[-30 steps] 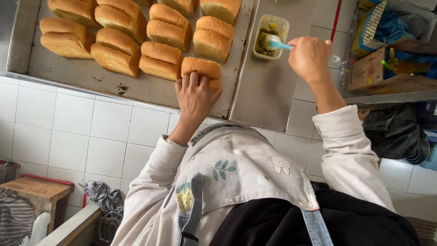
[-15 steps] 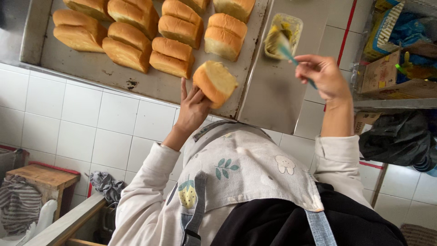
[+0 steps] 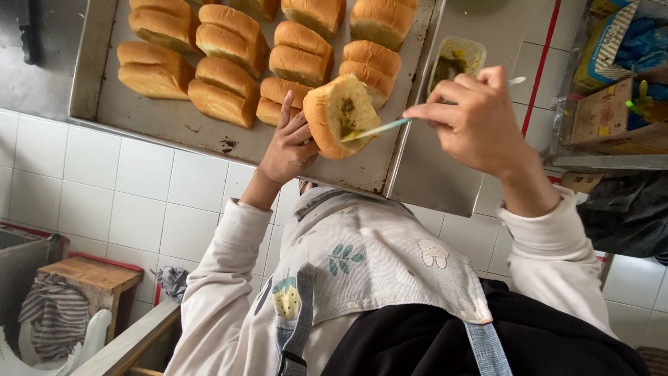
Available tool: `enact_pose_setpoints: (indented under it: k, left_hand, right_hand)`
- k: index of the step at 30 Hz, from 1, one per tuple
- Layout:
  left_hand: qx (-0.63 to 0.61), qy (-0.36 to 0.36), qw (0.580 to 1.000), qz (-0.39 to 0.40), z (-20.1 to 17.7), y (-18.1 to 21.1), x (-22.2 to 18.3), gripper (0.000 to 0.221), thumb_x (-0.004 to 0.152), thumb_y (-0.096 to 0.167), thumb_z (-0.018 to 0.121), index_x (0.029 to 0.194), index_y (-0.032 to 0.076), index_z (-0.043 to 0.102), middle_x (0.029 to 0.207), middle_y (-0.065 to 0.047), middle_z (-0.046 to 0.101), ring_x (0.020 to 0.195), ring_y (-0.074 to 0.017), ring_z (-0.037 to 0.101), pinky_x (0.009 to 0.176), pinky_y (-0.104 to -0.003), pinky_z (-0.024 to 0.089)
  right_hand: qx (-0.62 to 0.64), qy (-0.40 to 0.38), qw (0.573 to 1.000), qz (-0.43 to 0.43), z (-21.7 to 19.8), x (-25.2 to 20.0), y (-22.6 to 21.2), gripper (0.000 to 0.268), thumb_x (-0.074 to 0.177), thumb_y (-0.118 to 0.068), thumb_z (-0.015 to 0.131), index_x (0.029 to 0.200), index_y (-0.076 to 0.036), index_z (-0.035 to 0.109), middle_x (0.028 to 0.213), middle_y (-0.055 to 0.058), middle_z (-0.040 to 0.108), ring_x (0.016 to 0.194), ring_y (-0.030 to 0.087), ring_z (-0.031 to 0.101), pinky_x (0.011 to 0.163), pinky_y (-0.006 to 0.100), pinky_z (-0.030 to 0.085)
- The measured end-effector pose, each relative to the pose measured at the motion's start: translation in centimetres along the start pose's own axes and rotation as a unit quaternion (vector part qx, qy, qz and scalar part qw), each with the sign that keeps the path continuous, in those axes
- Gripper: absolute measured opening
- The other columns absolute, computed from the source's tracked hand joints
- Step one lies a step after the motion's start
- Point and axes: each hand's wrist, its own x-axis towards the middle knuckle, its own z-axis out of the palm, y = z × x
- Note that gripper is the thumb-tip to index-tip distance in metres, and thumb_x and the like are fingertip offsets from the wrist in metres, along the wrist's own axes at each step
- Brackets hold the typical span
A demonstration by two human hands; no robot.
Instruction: The person spreads a green topping onto slices of bread using a spatula, handling the slices individually on a large metal tray and dipping the tool into a small container.
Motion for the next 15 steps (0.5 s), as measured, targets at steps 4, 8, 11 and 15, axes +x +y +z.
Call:
enact_pose_setpoints:
  k: [4,8,11,15]
  left_hand:
    - [-0.011,0.001,1.000,0.019,-0.5,-1.2,0.6,0.020,0.070,0.002,0.079,0.088,0.009,0.076,0.121,-0.005,0.067,0.132,-0.0311,0.059,0.125,-0.067,0.020]
    - [0.013,0.020,0.999,0.034,-0.8,-2.3,1.4,0.021,0.072,0.001,0.081,0.090,0.010,0.077,0.123,-0.005,0.067,0.135,-0.0308,0.059,0.128,-0.065,0.021]
    - [0.029,0.022,0.999,0.019,-1.3,-3.1,1.5,0.024,0.071,-0.001,0.081,0.092,0.009,0.077,0.123,-0.004,0.068,0.136,-0.0312,0.059,0.128,-0.064,0.020]
    - [0.017,0.023,0.999,0.025,-0.7,-3.2,1.9,0.022,0.074,0.002,0.084,0.094,0.008,0.077,0.117,-0.003,0.066,0.132,-0.0297,0.060,0.129,-0.064,0.020]
  right_hand:
    - [-0.058,0.054,0.997,0.017,0.1,1.1,1.2,0.022,0.112,-0.010,0.071,0.111,-0.029,0.082,0.082,-0.007,0.067,0.073,0.010,0.048,0.088,0.036,0.027]
    - [-0.183,0.101,0.977,0.030,1.6,2.0,-0.9,0.017,0.113,-0.016,0.070,0.112,-0.029,0.081,0.082,-0.007,0.067,0.075,0.009,0.048,0.087,0.032,0.027]
    - [-0.158,0.062,0.985,0.026,-0.6,0.6,-2.1,0.019,0.110,-0.014,0.069,0.106,-0.028,0.082,0.080,-0.007,0.067,0.075,0.009,0.049,0.085,0.033,0.027]
    - [-0.095,0.095,0.988,0.075,-1.0,2.0,-0.2,0.015,0.112,-0.021,0.068,0.112,-0.025,0.082,0.082,-0.004,0.068,0.070,0.009,0.043,0.082,0.031,0.026]
